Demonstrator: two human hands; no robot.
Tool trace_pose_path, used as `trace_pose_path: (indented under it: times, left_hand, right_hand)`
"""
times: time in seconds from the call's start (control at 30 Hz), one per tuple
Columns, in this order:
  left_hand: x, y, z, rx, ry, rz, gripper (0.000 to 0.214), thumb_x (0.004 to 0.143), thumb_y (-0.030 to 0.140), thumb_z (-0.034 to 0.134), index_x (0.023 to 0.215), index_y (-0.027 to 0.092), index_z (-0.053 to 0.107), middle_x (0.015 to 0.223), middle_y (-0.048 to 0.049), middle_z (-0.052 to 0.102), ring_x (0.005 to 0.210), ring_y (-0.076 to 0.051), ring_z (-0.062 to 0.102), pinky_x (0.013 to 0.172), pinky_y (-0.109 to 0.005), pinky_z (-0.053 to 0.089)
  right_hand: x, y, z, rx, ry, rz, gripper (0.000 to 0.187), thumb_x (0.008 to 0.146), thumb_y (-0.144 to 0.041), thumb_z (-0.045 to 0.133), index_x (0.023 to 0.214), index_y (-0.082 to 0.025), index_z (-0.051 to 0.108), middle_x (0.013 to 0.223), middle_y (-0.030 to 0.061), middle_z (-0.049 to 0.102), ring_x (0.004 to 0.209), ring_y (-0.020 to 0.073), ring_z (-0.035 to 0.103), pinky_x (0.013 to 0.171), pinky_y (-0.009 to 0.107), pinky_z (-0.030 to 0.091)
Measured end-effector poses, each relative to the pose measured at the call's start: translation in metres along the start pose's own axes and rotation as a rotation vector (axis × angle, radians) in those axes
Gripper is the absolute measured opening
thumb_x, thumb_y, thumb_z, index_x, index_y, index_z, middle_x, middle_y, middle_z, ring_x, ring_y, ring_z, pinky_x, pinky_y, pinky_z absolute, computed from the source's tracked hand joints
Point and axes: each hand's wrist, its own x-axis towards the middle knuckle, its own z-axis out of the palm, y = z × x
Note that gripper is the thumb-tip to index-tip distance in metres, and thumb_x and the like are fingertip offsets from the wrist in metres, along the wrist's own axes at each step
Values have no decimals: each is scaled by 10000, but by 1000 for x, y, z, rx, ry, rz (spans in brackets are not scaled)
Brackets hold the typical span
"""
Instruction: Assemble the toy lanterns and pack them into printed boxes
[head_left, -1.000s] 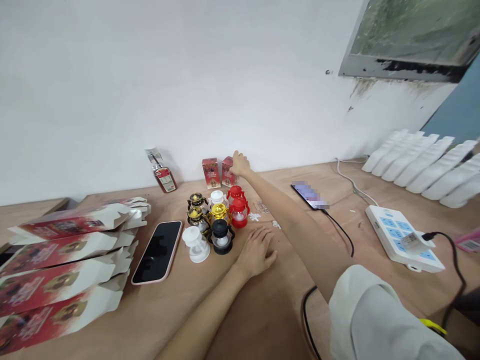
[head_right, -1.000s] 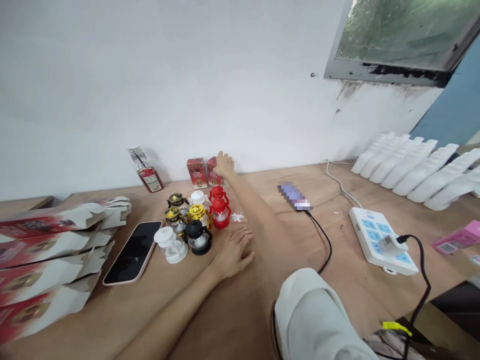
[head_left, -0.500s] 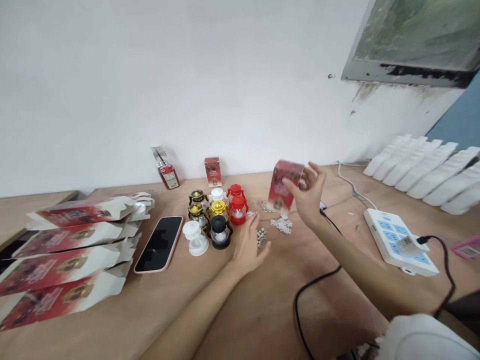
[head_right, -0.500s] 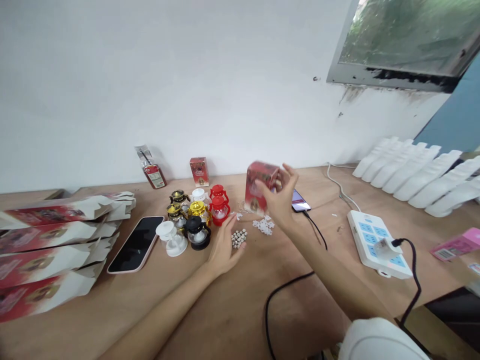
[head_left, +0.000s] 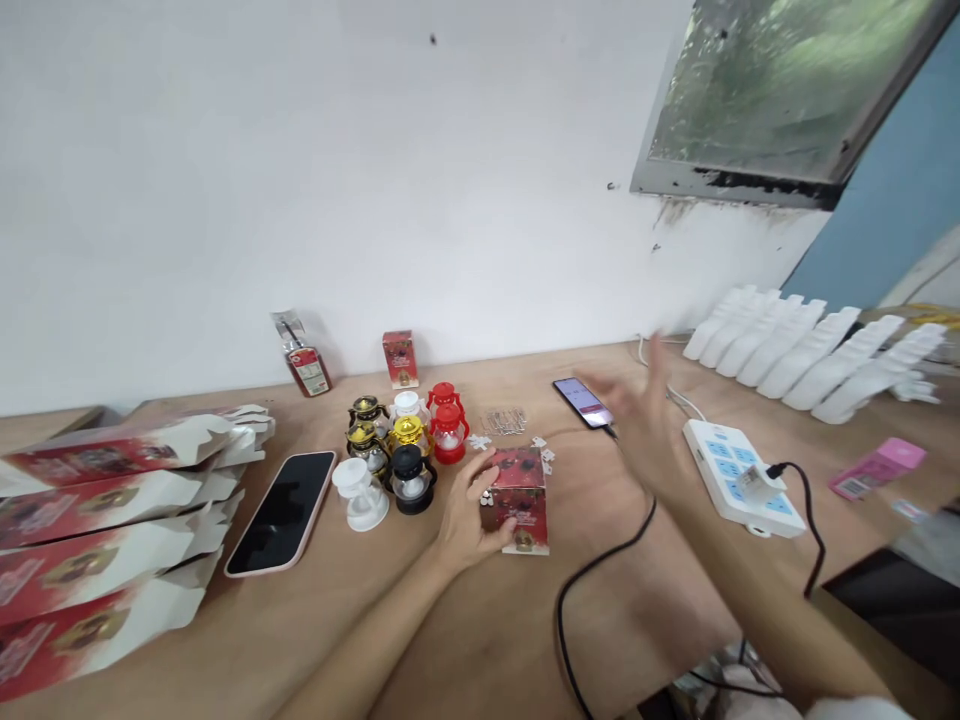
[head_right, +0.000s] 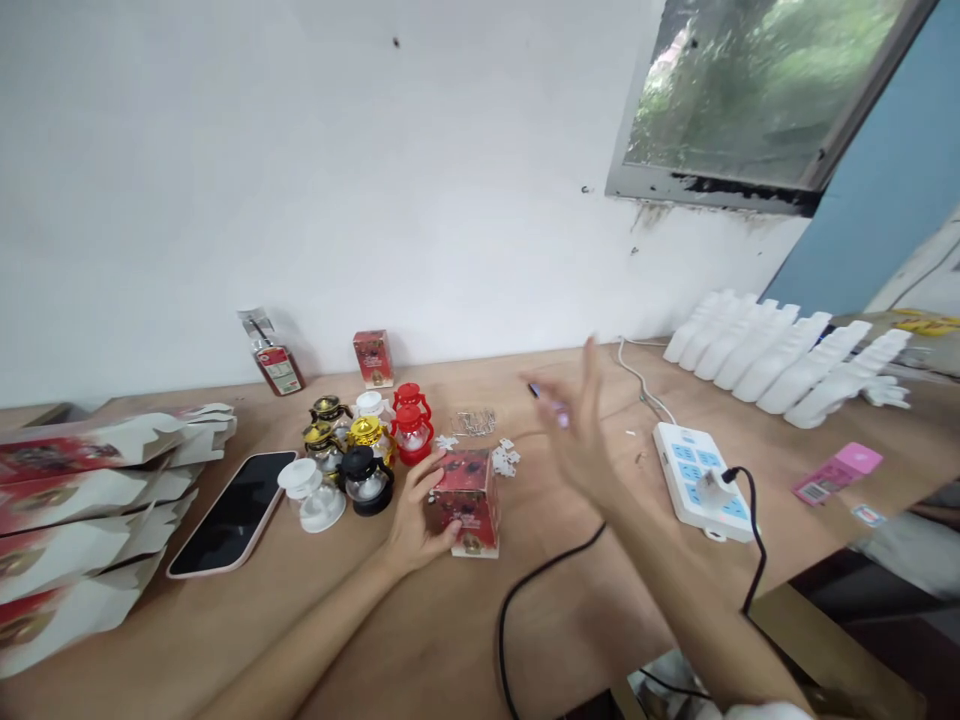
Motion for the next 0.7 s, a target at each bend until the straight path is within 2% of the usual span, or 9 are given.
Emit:
trace_pose_path:
  times: [0.03,0.1,0.2,0.23,0.3,0.4,0.5,0.6,0.7]
  left_hand:
    - [0,1,1,-2,7,14,623,788,326,578,1331,248,283,1331,-169,384,1228,-276,427,939,-472,433]
    - [1,4,4,-1,15,35,626,755,308,625,1292,247,309,1314,-170,402,1211,-280,446,922,-473,444]
    - [2,12,7,-26,33,33,612,707,269,679,1214,248,337,1284,-161,427,1179,-276,475,908,-472,454]
    - [3,15,6,-43,47,14,598,696,260,691,1183,248,344,1273,-154,430,1169,-271,481,906,-466,458]
    - [5,19,3,-60,107,-64,555,680,252,714,1110,243,363,1233,-133,436,1149,-259,488,908,-456,460]
    - [19,25,-9,-40,274,-273,533,666,253,742,1045,234,368,1179,-109,434,1138,-248,475,912,-441,453]
    - [46,32,-28,-62,396,-492,620,664,263,748,1132,231,343,1188,-105,419,1108,-235,487,915,-419,448]
    - [71,44,-46,-28,330,-568,633,649,253,748,1163,231,379,1163,-86,424,1069,-226,500,890,-387,458]
    - [81,56,-60,75,134,-557,535,629,208,732,1079,212,443,1086,-64,450,1025,-220,509,866,-363,455]
  right_hand:
    - [24,-20,-11,3,123,-86,749,895,-414,488,1454,-264,13,1007,67,678,980,196,640,945,454,439]
    - [60,-52,-28,117,230,-219,546,952,-423,299,1445,-287,108,915,24,669,965,180,653,930,440,450]
    - [64,-57,-37,133,221,-292,518,928,-413,401,1409,-311,240,908,24,658,956,183,650,904,402,470]
    - [52,-45,-36,120,150,-247,527,890,-420,488,1374,-306,314,881,22,664,898,188,658,862,402,492]
    - [18,-7,-29,57,-163,88,525,807,-431,616,1276,-256,460,998,64,660,942,210,633,880,431,485]
    - [-33,52,-11,239,-204,332,584,766,-513,628,1279,-300,449,1165,80,597,999,211,605,895,441,482]
    - [-60,78,16,485,-312,498,686,726,-500,678,1324,-348,380,1248,69,549,1050,230,593,904,461,476]
    - [-69,75,49,687,-332,592,676,685,-397,749,1275,-393,418,1297,25,530,1080,228,587,908,442,481]
    - [-73,72,73,812,-248,649,429,726,-364,718,1122,-338,556,1178,10,620,1009,205,620,886,417,500]
